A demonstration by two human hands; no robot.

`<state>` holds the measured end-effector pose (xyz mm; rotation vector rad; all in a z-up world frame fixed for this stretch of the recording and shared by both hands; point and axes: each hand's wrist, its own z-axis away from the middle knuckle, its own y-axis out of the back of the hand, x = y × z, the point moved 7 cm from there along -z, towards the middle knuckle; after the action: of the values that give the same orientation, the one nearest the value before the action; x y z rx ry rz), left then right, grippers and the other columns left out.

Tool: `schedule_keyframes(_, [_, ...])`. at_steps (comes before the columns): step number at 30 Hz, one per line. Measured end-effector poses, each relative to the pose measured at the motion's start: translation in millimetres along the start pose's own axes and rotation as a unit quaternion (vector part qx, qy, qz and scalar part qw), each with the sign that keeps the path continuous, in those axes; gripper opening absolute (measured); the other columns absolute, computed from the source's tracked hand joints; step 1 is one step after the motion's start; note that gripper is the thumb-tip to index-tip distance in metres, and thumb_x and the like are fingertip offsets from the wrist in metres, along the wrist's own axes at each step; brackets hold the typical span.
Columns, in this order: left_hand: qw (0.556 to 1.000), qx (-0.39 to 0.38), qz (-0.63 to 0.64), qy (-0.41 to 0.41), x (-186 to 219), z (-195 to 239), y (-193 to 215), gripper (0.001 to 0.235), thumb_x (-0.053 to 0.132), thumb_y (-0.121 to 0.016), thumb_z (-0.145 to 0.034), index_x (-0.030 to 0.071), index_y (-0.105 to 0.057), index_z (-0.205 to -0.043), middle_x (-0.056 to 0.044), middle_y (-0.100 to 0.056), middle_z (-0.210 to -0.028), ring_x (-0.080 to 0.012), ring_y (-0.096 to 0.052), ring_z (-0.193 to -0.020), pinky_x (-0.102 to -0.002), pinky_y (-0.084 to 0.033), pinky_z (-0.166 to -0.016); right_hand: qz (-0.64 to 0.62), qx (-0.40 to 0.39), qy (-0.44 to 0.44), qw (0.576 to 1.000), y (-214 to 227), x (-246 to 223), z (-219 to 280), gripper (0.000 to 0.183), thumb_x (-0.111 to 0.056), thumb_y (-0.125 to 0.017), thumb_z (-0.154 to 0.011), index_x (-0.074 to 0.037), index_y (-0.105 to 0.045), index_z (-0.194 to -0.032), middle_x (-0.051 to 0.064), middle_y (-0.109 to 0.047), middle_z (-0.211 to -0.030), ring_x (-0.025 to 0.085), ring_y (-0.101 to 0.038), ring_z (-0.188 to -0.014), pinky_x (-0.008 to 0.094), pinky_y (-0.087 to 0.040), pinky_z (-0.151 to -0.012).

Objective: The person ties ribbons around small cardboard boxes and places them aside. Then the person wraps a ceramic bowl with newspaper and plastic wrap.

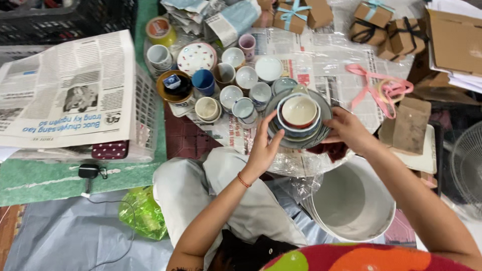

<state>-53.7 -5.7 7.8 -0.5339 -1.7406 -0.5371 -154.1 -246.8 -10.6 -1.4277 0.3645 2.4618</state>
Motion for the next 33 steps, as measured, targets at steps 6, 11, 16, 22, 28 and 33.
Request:
schedule_keyframes(6, [0.997, 0.037, 0.017, 0.058, -88.2, 13.2, -37.5, 0.046, 0.025, -0.057, -0.105, 0.001, -0.049, -0.143, -0.018, -0.056, -0.143, -0.0295, -0.051, -0.139, -0.039, -0.036, -0.118, 0.010, 0.051, -0.003, 0.999, 7.9, 99.5, -17.2, 0.041, -0.009, -0.052, -0.102, -0.002, -0.049, -0.142, 0.016, -0.069, -0.112, 0.025, -0.074, -0.086, 0.037, -0.064, -0.072])
schedule_keyframes(11, [0.996, 0.047, -0.010, 0.077, -133.1, 18.3, -43.9, 0.045, 0.025, -0.055, -0.106, 0.001, -0.048, -0.143, -0.019, -0.055, -0.143, -0.0310, -0.051, -0.138, -0.041, -0.038, -0.116, -0.055, 0.063, -0.006, 0.997, 3.0, 140.9, -39.2, 0.042, -0.011, -0.052, -0.102, -0.004, -0.047, -0.144, 0.012, -0.068, -0.114, 0.023, -0.074, -0.088, 0.035, -0.064, -0.072])
schedule_keyframes(16, [0.997, 0.040, -0.029, 0.057, -141.9, 13.6, -46.1, 0.047, 0.026, -0.054, -0.107, 0.001, -0.045, -0.146, -0.019, -0.052, -0.145, -0.0329, -0.049, -0.140, -0.042, -0.037, -0.117, -0.052, 0.061, -0.017, 0.997, 5.3, 148.9, -50.6, 0.041, -0.011, -0.051, -0.103, -0.004, -0.047, -0.143, 0.012, -0.068, -0.115, 0.023, -0.073, -0.086, 0.037, -0.063, -0.070])
schedule_keyframes(22, [0.998, 0.021, -0.052, 0.042, -127.2, 7.0, -49.9, 0.047, 0.023, -0.056, -0.106, 0.001, -0.044, -0.146, -0.021, -0.051, -0.144, -0.0359, -0.049, -0.138, -0.043, -0.038, -0.116, -0.004, 0.056, -0.013, 0.998, 10.9, 151.5, -57.7, 0.037, -0.011, -0.049, -0.105, -0.003, -0.048, -0.142, 0.014, -0.068, -0.115, 0.019, -0.072, -0.090, 0.033, -0.064, -0.073])
schedule_keyframes(28, [0.991, -0.044, -0.120, 0.039, -77.7, -4.3, -39.3, 0.053, 0.023, -0.062, -0.100, 0.000, -0.042, -0.144, -0.024, -0.048, -0.141, -0.0434, -0.053, -0.129, -0.046, -0.045, -0.108, 0.260, 0.101, -0.014, 0.960, 3.3, 105.8, -38.9, 0.045, -0.019, -0.052, -0.105, -0.002, -0.042, -0.146, 0.026, -0.067, -0.116, 0.033, -0.072, -0.090, 0.045, -0.061, -0.070])
schedule_keyframes(33, [0.967, -0.085, -0.226, 0.086, -49.5, -53.3, 8.4, 0.045, 0.028, -0.061, -0.098, 0.007, -0.049, -0.136, -0.017, -0.057, -0.136, -0.0388, -0.063, -0.113, -0.046, -0.052, -0.090, 0.497, 0.220, 0.135, 0.828, -17.6, -16.8, -29.7, 0.047, -0.021, -0.060, -0.101, -0.006, -0.049, -0.144, 0.026, -0.064, -0.130, 0.048, -0.066, -0.100, 0.057, -0.052, -0.082])
